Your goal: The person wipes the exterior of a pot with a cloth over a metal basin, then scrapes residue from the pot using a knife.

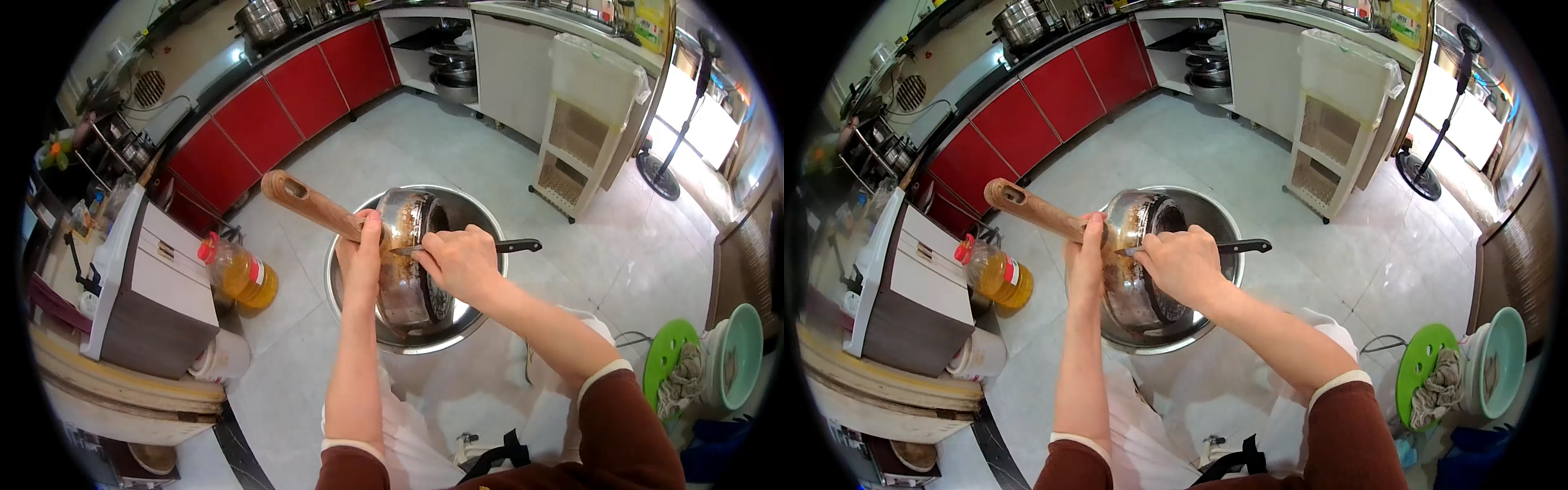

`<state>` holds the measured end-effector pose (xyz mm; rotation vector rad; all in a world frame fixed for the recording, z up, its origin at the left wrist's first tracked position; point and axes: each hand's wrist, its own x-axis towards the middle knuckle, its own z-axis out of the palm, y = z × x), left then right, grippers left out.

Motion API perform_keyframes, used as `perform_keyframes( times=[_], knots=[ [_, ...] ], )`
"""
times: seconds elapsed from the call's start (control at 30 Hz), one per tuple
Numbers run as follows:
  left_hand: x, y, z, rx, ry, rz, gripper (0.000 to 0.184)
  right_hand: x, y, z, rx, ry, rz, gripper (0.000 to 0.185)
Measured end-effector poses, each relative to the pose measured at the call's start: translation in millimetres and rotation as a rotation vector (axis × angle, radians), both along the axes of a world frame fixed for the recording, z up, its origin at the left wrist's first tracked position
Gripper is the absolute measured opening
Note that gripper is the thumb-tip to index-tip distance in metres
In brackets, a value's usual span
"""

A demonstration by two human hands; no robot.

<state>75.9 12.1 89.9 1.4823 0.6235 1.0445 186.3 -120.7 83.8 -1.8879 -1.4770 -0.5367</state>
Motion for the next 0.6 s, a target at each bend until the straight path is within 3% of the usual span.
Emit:
perform_keyframes(
  times=[0.4,0.6],
  knots=[
    [6,13,8,-0.055,0.084,-0.153,0.042,31,6,7,0.058,-0.116,-0.072,0.026],
    [5,17,8,-0.058,0.095,-0.221,0.042,24,0,6,0.059,-0.14,0.023,0.025]
  ],
)
